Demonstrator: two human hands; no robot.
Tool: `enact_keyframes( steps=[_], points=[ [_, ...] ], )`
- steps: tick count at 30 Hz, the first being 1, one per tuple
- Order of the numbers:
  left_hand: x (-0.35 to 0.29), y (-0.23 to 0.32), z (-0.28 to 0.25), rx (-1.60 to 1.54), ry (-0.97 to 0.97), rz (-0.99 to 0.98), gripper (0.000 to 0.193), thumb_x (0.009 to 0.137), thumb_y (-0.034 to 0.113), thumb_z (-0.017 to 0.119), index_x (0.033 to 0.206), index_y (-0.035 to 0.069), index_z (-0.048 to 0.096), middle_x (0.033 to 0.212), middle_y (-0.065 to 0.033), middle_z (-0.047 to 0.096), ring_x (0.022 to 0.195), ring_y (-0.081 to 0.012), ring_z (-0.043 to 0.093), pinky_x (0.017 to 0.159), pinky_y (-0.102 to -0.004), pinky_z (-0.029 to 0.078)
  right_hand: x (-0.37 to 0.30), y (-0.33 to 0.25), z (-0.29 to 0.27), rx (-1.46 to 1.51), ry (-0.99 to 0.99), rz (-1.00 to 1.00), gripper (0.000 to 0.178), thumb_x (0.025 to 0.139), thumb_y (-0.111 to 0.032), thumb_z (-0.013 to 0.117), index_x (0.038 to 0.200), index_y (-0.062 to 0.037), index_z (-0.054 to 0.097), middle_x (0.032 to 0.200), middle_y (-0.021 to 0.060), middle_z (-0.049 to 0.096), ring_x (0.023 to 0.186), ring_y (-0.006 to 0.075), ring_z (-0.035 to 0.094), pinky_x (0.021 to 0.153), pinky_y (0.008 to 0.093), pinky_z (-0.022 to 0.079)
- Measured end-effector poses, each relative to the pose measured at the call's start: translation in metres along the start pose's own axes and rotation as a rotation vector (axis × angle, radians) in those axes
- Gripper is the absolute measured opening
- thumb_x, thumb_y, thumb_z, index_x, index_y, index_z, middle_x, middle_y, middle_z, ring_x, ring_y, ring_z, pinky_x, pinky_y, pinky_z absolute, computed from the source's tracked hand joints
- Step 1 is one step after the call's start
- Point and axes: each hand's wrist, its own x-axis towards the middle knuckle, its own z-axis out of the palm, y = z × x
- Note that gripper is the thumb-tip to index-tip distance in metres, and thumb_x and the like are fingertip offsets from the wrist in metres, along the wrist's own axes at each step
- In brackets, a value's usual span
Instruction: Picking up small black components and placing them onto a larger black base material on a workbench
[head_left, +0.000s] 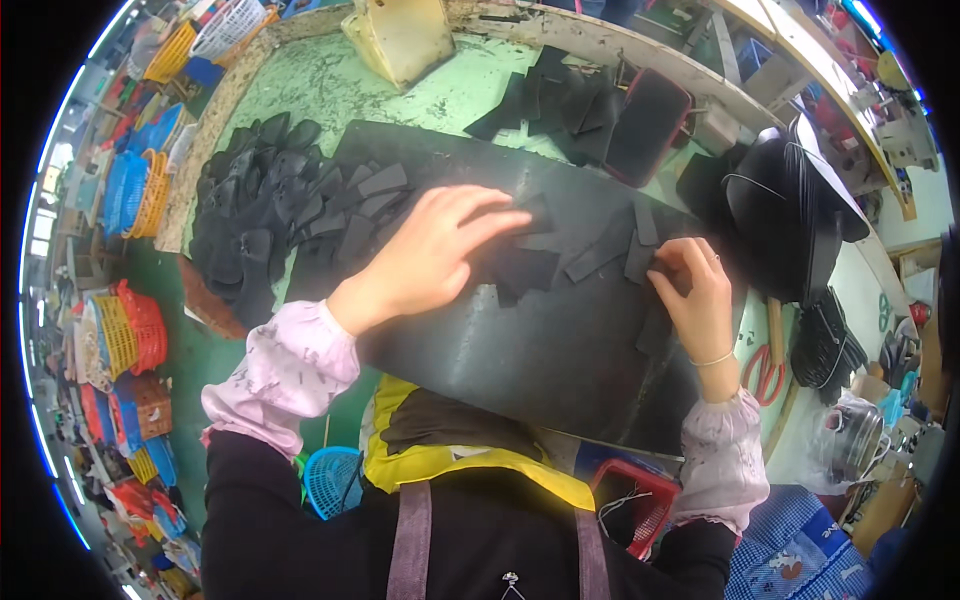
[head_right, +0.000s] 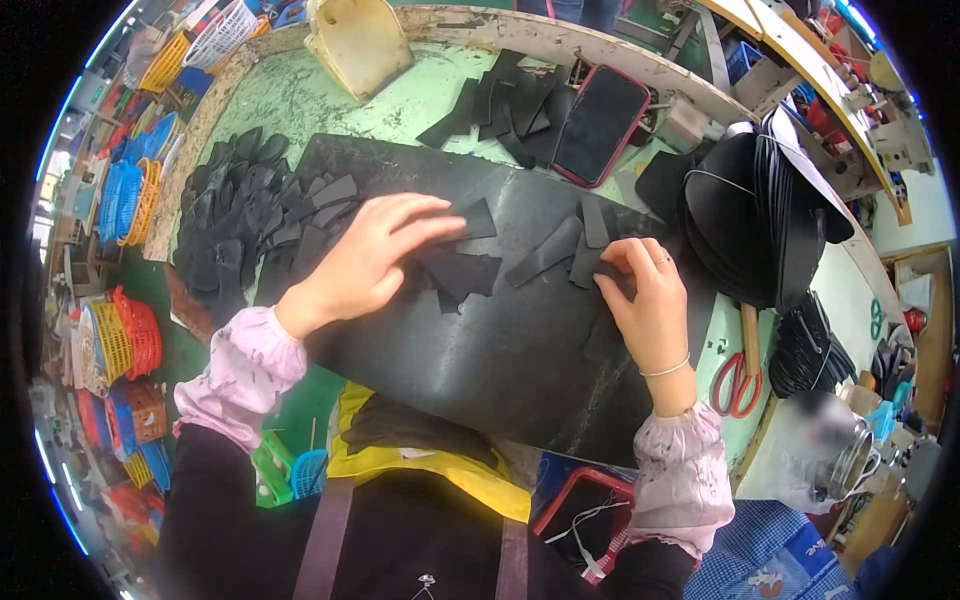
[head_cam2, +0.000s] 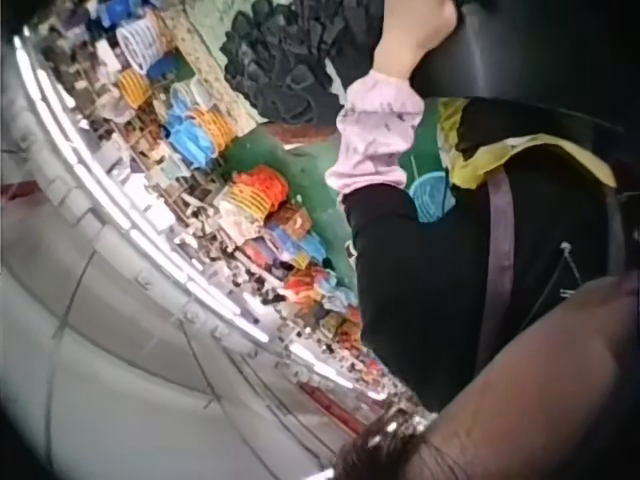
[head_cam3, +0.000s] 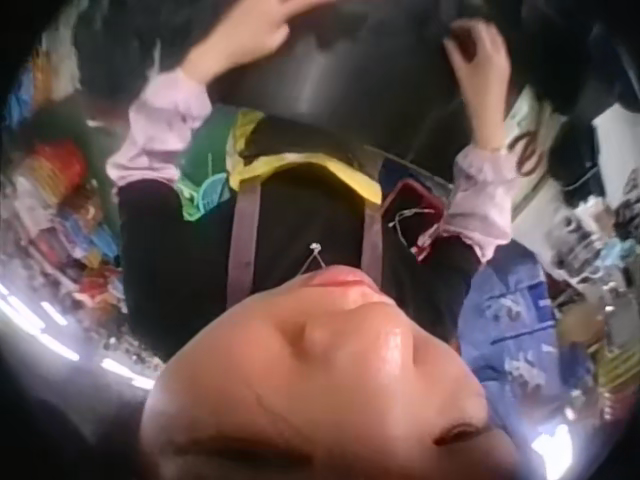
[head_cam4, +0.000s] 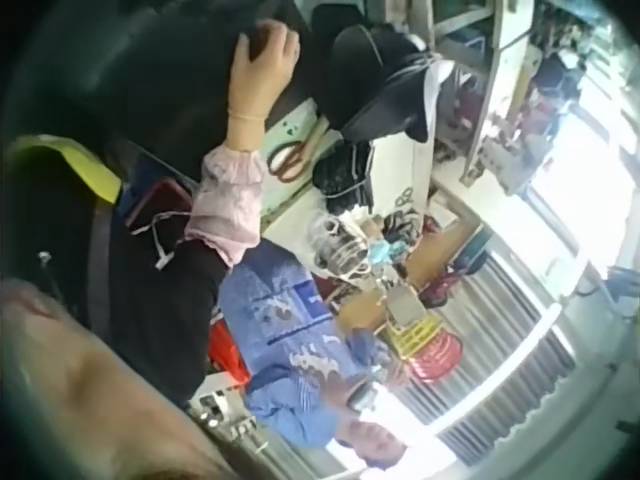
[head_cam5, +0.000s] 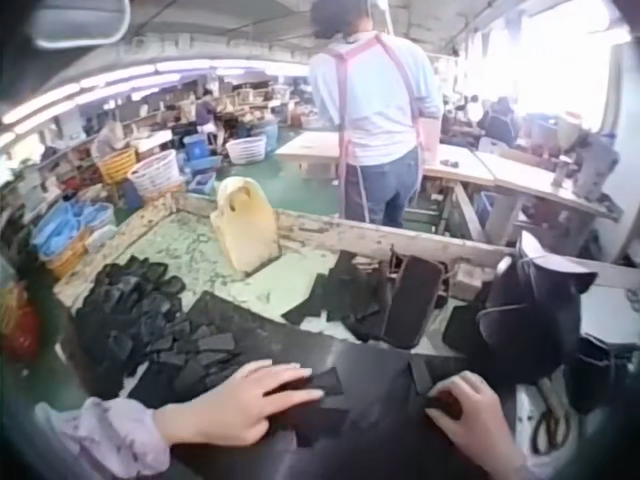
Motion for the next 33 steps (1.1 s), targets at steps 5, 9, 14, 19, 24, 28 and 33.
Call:
enact_keyframes(
  steps=[5, 9, 14, 19, 24, 28, 33],
  points=[
    [0.018, 0.004, 0.02, 0.079, 0.141, -0.153, 0.052, 0.086, 0.011, 0.068, 0.137, 0.009, 0.059, 0.114, -0.0129, 0.058, 0.108, -0.0317, 0.057, 0.096, -0.042, 0.047, -0.005, -0.001, 0.0, -0.046, -0.08, 0.046, 0.026, 0.078, 0.003, 0.077, 0.098, -0.0034, 0.062, 0.094, 0.0073, 0.066, 0.084, 0.0237, 0.067, 0.074, 0.0324, 0.055],
    [0.021, -0.004, 0.029, 0.158, 0.069, -0.212, 0.048, 0.082, 0.014, 0.078, 0.127, 0.01, 0.062, 0.103, -0.0096, 0.057, 0.102, -0.0293, 0.06, 0.085, -0.04, 0.052, -0.007, -0.013, 0.004, -0.056, -0.008, -0.004, 0.027, 0.08, 0.002, 0.076, 0.104, -0.0047, 0.065, 0.094, 0.0085, 0.066, 0.09, 0.0269, 0.067, 0.079, 0.0357, 0.056],
    [0.022, -0.004, 0.033, 0.008, 0.105, -0.231, 0.04, 0.082, 0.013, 0.078, 0.12, 0.013, 0.066, 0.104, -0.007, 0.059, 0.097, -0.0276, 0.063, 0.083, -0.0399, 0.054, -0.003, -0.055, 0.035, -0.036, -0.052, -0.33, 0.035, 0.081, -0.001, 0.075, 0.114, -0.0081, 0.07, 0.109, 0.0098, 0.067, 0.098, 0.0308, 0.064, 0.085, 0.0398, 0.055],
    [0.026, -0.012, 0.036, 0.036, 0.314, -0.033, 0.027, 0.087, 0.012, 0.076, 0.113, 0.011, 0.068, 0.099, -0.0031, 0.063, 0.088, -0.0217, 0.066, 0.079, -0.0337, 0.054, -0.011, -0.086, 0.079, -0.135, -0.193, -0.283, 0.057, 0.076, -0.008, 0.078, 0.131, -0.0031, 0.063, 0.129, 0.0086, 0.058, 0.108, 0.0285, 0.058, 0.094, 0.0388, 0.051],
    [0.024, -0.032, 0.036, -0.965, 0.379, -0.42, 0.018, 0.097, 0.018, 0.073, 0.101, 0.007, 0.06, 0.089, -0.0004, 0.066, 0.08, -0.0114, 0.064, 0.072, -0.0262, 0.051, -0.016, -0.09, 0.081, -0.222, -0.186, -0.267, 0.062, 0.075, -0.009, 0.078, 0.135, -0.0029, 0.062, 0.13, 0.0072, 0.058, 0.11, 0.0264, 0.057, 0.093, 0.0378, 0.049],
    [0.015, -0.03, 0.037, -1.378, 0.473, -0.405, 0.012, 0.105, 0.02, 0.063, 0.103, 0.009, 0.058, 0.098, -0.0058, 0.072, 0.09, -0.0163, 0.072, 0.082, -0.0284, 0.055, -0.019, -0.098, 0.084, -0.323, -0.169, -0.241, 0.062, 0.076, -0.01, 0.077, 0.136, -0.0012, 0.061, 0.131, 0.0064, 0.058, 0.11, 0.0252, 0.056, 0.092, 0.0372, 0.048],
    [0.008, -0.025, 0.028, -1.465, 0.443, -0.514, 0.015, 0.108, 0.025, 0.057, 0.103, 0.012, 0.06, 0.097, -0.0057, 0.073, 0.089, -0.018, 0.073, 0.082, -0.0313, 0.055, -0.019, -0.105, 0.087, -0.356, -0.169, -0.243, 0.061, 0.078, -0.012, 0.075, 0.136, -0.0002, 0.06, 0.132, 0.0061, 0.058, 0.11, 0.0244, 0.056, 0.093, 0.0364, 0.048]
  ],
)
